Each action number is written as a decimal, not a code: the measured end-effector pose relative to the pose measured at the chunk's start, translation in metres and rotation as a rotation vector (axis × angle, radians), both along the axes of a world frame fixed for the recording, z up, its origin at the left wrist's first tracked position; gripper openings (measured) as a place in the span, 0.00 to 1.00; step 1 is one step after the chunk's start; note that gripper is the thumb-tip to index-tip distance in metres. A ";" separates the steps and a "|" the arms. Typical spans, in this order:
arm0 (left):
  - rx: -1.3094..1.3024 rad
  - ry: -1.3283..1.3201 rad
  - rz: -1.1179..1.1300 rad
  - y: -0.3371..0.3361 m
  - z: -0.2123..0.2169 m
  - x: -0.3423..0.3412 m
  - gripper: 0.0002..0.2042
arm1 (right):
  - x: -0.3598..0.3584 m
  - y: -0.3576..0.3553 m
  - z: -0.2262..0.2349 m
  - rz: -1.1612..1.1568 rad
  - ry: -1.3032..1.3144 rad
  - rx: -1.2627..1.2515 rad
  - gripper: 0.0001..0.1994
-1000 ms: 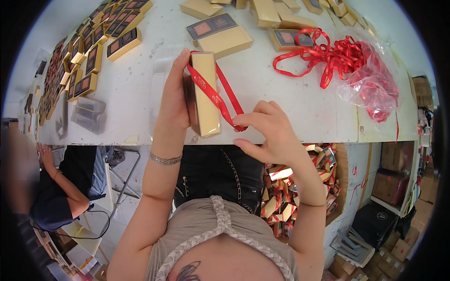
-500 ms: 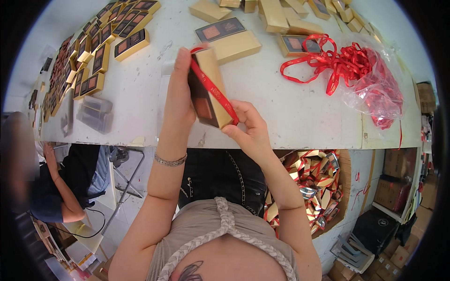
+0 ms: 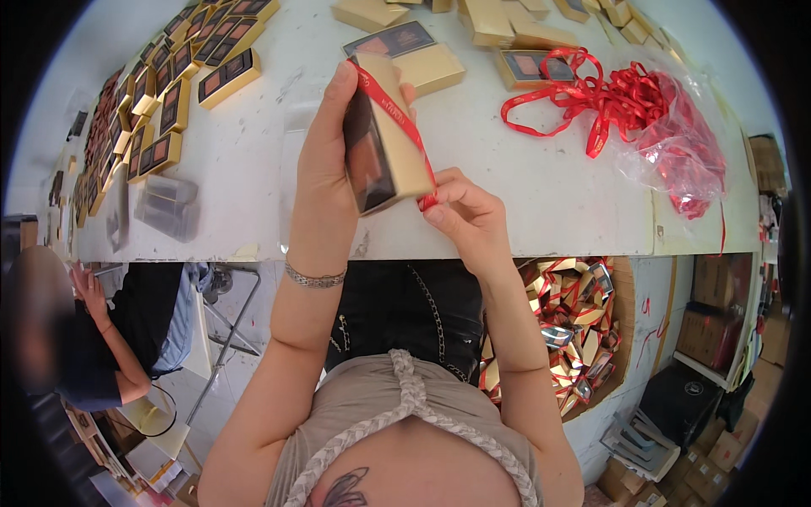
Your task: The person ties red ribbons around small rectangular boxes at a workbench. They pick up each box, wrap a red ribbon around it, and tie a knot, repeating this process for multiple items.
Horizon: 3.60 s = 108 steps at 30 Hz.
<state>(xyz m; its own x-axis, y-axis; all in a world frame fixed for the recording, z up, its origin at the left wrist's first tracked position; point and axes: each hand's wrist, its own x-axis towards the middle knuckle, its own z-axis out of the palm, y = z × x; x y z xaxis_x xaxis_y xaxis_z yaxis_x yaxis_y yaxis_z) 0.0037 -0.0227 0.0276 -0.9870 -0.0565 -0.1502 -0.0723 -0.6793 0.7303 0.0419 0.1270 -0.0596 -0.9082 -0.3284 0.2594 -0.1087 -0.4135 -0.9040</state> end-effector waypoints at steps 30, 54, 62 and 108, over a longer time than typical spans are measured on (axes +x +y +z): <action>-0.691 0.402 0.258 0.045 -0.047 0.001 0.19 | 0.033 0.013 0.009 -0.552 -0.107 0.135 0.26; -0.109 -0.141 -0.415 -0.004 -0.049 0.018 0.22 | -0.026 0.046 0.041 -0.359 -0.256 0.134 0.32; 0.091 0.007 0.005 -0.007 -0.064 0.036 0.24 | 0.015 0.017 0.027 -0.343 0.112 0.726 0.26; -0.199 0.272 -0.080 0.004 -0.020 -0.002 0.29 | 0.009 0.010 0.008 0.045 -0.240 -0.054 0.12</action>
